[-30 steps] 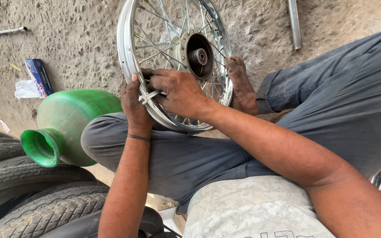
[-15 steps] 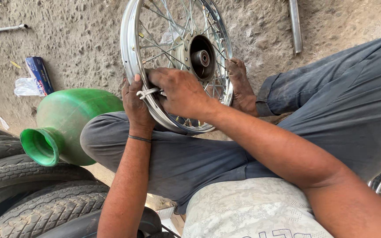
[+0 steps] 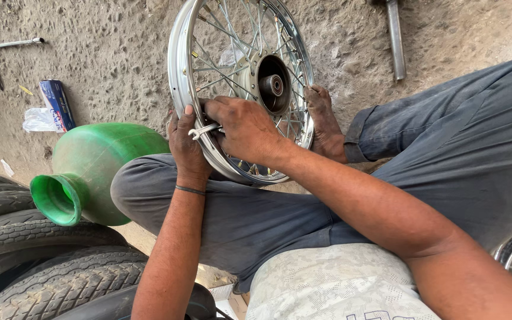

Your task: The person sits on the ground and uses a spoke wrench to tighten and loosen the nipples on a bicycle wheel rim. They rotate the wheel periodically to access different spokes and continue adjusting tension across the rim.

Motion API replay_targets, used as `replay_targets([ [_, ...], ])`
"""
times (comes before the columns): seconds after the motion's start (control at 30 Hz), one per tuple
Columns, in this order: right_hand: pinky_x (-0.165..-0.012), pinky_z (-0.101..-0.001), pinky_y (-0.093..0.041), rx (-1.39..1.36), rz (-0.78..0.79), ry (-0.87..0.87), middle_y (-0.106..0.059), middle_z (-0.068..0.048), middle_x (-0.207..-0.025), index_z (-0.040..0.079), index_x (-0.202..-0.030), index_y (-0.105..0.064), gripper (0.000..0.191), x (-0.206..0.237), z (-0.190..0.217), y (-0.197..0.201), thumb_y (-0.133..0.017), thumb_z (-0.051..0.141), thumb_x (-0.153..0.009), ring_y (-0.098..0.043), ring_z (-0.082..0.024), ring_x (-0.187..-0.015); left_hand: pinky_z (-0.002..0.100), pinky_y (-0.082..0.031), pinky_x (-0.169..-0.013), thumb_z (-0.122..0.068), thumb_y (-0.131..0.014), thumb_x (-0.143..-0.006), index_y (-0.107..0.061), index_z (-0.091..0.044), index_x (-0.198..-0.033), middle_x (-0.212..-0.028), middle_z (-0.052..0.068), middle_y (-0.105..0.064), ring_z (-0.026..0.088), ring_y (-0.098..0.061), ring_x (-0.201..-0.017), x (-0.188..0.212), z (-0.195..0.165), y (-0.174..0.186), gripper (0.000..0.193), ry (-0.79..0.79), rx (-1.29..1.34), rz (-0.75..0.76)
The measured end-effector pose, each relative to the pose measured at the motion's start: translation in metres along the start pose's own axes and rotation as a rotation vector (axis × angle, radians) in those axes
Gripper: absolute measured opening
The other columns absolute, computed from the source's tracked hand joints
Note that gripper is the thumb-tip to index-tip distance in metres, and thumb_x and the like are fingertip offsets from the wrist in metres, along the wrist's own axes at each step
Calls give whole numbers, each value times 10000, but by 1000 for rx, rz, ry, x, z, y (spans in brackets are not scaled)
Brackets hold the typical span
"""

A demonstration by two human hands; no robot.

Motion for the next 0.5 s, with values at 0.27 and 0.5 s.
replay_targets([
  [0.27, -819, -422, -587, -53, 44, -47, -734, -79, -1004, 52, -950, -686, 146, 0, -1, -5, -733, 70, -814, -731, -286, -938, 292, -540, -803, -296, -602, -1065, -661, 16, -1146, -1002, 80, -669, 153, -644, -890, 1, 2, 0, 328, -68, -54, -5],
  [0.5, -814, -378, -587, -32, 422, -287, -719, -148, -1026, 28, -1028, -700, 264, 6, -19, 44, -774, 231, -876, -711, -239, -912, 288, -518, -776, -248, -460, -1085, -700, 79, -1192, -1076, 188, -689, 176, -640, -893, 16, 9, 4, 419, -56, -66, 35],
])
Point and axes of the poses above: each hand's wrist, its own x-axis away from the middle knuckle, its own y-axis out of the back of the hand, z = x × y, the point moved 1 cm from there along -x, towards the middle knuckle
